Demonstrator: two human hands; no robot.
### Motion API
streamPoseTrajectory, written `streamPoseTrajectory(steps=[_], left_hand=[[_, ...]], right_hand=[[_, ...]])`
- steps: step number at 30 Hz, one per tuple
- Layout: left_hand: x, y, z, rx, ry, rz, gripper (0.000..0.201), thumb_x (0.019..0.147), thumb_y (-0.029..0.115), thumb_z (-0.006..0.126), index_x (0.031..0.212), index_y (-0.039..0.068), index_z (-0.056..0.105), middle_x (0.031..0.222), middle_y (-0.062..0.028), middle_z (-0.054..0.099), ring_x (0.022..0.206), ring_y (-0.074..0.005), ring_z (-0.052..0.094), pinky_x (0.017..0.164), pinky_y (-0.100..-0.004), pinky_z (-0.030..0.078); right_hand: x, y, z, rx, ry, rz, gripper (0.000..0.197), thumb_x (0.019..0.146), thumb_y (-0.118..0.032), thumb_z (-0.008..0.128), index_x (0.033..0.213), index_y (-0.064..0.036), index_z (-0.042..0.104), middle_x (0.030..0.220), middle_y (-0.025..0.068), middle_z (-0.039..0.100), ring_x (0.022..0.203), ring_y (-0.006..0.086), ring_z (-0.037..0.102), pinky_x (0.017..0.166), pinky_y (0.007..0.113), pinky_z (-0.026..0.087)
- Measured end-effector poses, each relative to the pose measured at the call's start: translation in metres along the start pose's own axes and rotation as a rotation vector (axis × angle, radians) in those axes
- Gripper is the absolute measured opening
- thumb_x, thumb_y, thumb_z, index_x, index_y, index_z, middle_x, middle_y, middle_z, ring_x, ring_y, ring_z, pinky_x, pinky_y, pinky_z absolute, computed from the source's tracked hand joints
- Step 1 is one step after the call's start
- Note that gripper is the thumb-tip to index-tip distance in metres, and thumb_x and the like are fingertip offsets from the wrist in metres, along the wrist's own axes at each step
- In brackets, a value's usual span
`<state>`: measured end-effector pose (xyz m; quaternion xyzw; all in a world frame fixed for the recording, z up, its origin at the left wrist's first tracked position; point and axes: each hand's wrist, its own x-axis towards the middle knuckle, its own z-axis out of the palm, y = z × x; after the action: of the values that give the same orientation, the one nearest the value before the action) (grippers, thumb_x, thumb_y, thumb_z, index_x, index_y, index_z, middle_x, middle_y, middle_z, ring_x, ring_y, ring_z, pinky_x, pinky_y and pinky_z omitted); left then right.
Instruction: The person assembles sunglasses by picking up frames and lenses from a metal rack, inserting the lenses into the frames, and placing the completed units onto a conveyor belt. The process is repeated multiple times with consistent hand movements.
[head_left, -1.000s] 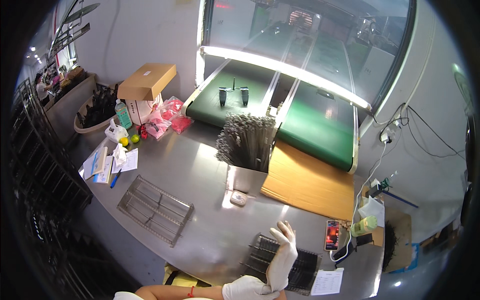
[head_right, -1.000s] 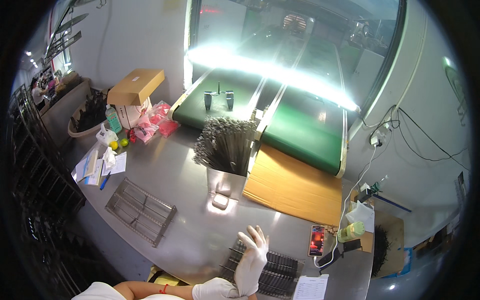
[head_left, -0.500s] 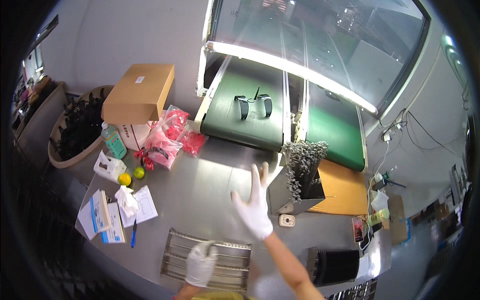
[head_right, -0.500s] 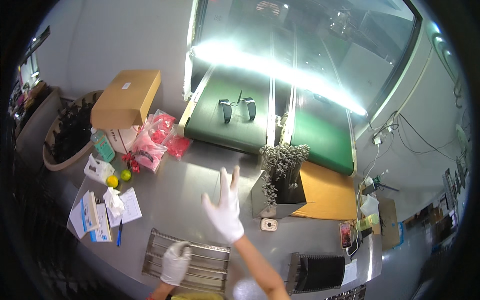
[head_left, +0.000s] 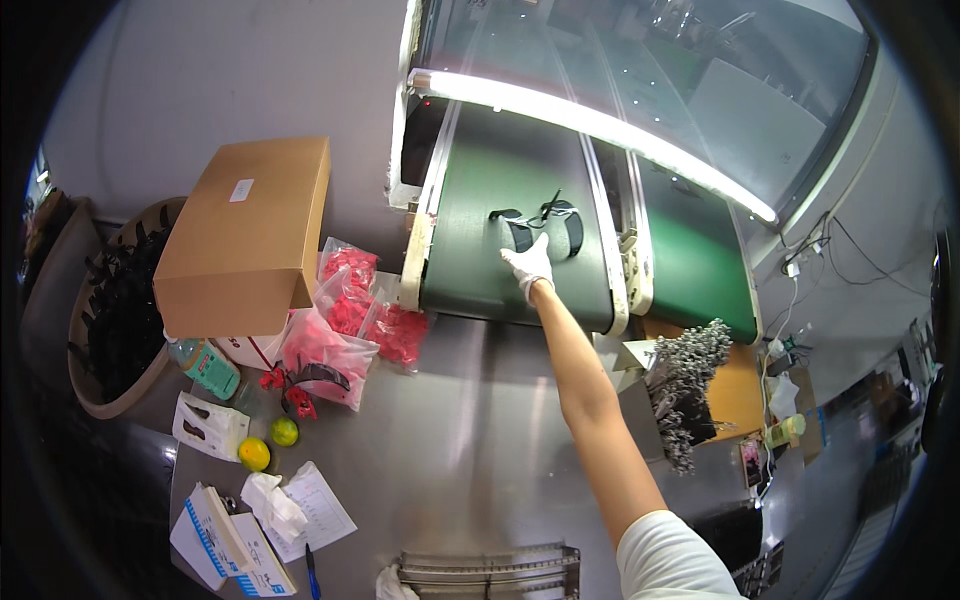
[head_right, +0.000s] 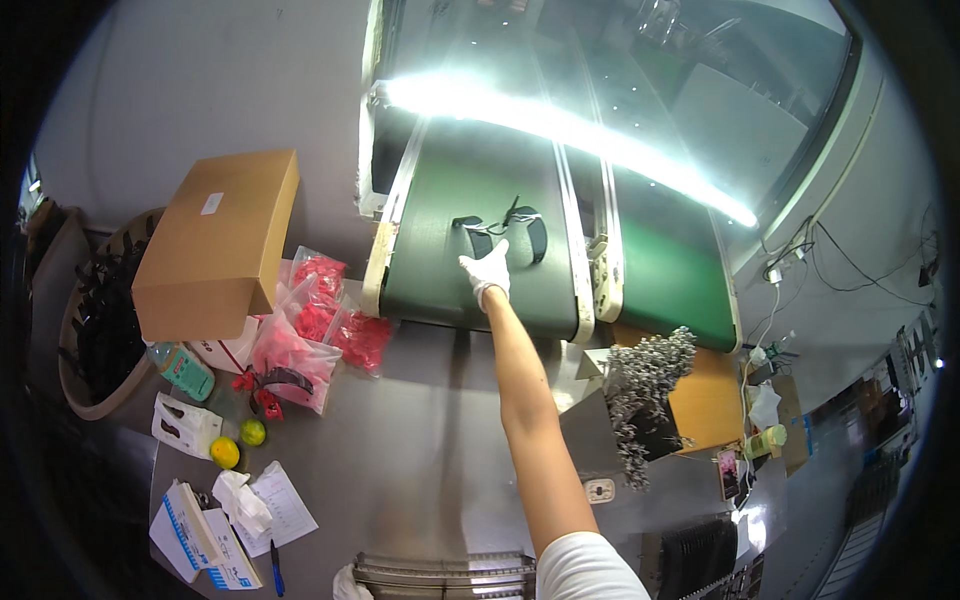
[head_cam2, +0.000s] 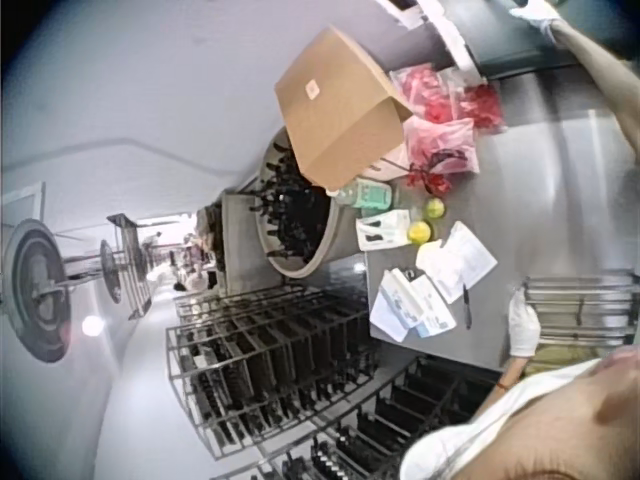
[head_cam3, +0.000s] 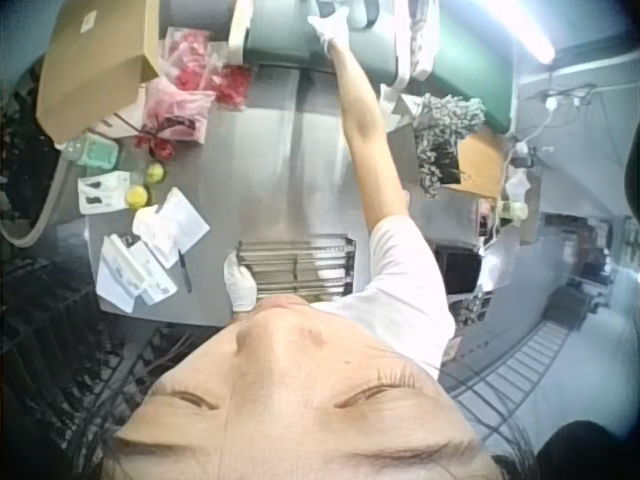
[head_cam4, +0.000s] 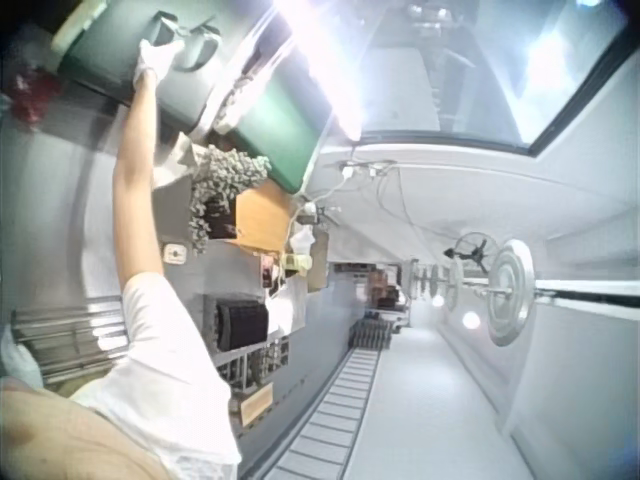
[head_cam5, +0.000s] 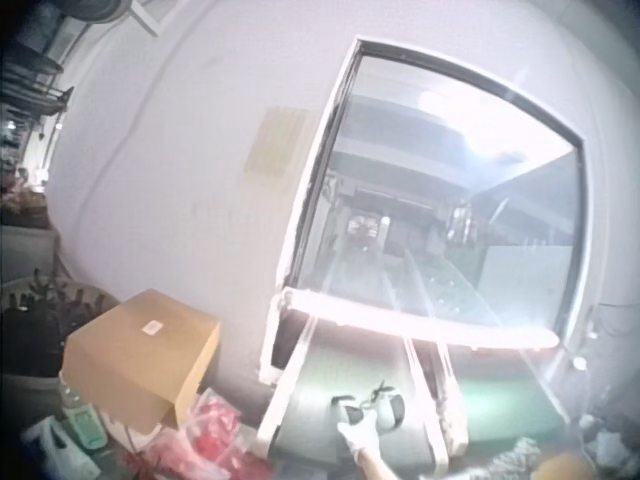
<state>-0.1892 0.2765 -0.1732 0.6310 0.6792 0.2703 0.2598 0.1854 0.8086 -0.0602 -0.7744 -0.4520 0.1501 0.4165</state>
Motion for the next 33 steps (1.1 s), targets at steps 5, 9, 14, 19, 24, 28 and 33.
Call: streamPoseTrajectory(steps=[5,9,14,19,24,28,33], left_hand=[[0.005,0.005,-0.004,-0.026,-0.022,-0.022,0.043,0.091,0.006,0.050,0.133,-0.001,0.051,0.127,-0.0250,0.058,0.119,-0.0430,0.052,0.107,-0.0482,0.040],[0.004,0.006,-0.002,0.005,0.012,0.021,0.042,0.090,0.004,0.049,0.132,0.001,0.053,0.124,-0.0242,0.059,0.117,-0.0423,0.053,0.105,-0.0478,0.041],[0.002,0.001,0.003,-0.085,0.050,0.036,0.041,0.090,0.000,0.047,0.130,0.001,0.055,0.118,-0.0244,0.061,0.113,-0.0409,0.056,0.103,-0.0465,0.043],[0.000,0.000,0.005,-0.162,0.101,0.102,0.042,0.088,-0.003,0.048,0.129,0.001,0.057,0.114,-0.0251,0.062,0.111,-0.0409,0.057,0.102,-0.0456,0.044],[-0.003,0.005,0.003,-0.111,0.096,0.112,0.045,0.088,-0.003,0.047,0.132,-0.001,0.056,0.118,-0.0273,0.062,0.112,-0.0417,0.058,0.102,-0.0463,0.044],[-0.002,0.005,0.003,-0.087,0.070,0.081,0.048,0.088,-0.002,0.044,0.135,-0.003,0.055,0.125,-0.0298,0.060,0.114,-0.0424,0.058,0.102,-0.0472,0.043],[0.002,-0.001,0.005,-0.015,0.011,-0.007,0.051,0.087,0.011,0.054,0.135,-0.005,0.050,0.128,-0.0266,0.058,0.119,-0.0400,0.055,0.105,-0.0460,0.042]], right_hand=[[-0.031,-0.016,0.005,0.045,0.084,-0.190,0.037,0.084,-0.022,0.065,0.117,-0.0056,0.057,0.100,0.0223,0.068,0.095,0.0412,0.066,0.084,0.044,0.051],[-0.110,-0.049,-0.039,-0.011,0.209,-0.668,0.042,0.081,-0.008,0.069,0.120,-0.0040,0.054,0.098,0.0190,0.064,0.081,0.0361,0.065,0.072,0.041,0.052],[-0.210,-0.099,-0.139,-0.029,0.103,-0.796,0.049,0.075,-0.005,0.072,0.120,-0.0075,0.052,0.098,0.0144,0.058,0.079,0.0343,0.064,0.069,0.042,0.052],[-0.290,-0.115,-0.224,-0.111,0.059,-0.822,0.055,0.074,-0.006,0.075,0.123,-0.0078,0.051,0.098,0.0109,0.058,0.074,0.0280,0.065,0.068,0.039,0.052],[-0.345,-0.104,-0.284,-0.235,0.049,-0.862,0.060,0.073,-0.011,0.078,0.127,-0.0090,0.050,0.100,0.0085,0.058,0.075,0.0252,0.064,0.068,0.038,0.052],[-0.375,-0.092,-0.321,-0.211,0.030,-0.896,0.064,0.073,-0.012,0.078,0.130,-0.0085,0.049,0.102,0.0078,0.059,0.075,0.0249,0.064,0.068,0.038,0.052],[-0.391,-0.089,-0.373,-0.072,0.020,-0.903,0.063,0.075,-0.007,0.073,0.132,-0.0062,0.047,0.103,0.0133,0.058,0.079,0.0306,0.064,0.070,0.040,0.052]])
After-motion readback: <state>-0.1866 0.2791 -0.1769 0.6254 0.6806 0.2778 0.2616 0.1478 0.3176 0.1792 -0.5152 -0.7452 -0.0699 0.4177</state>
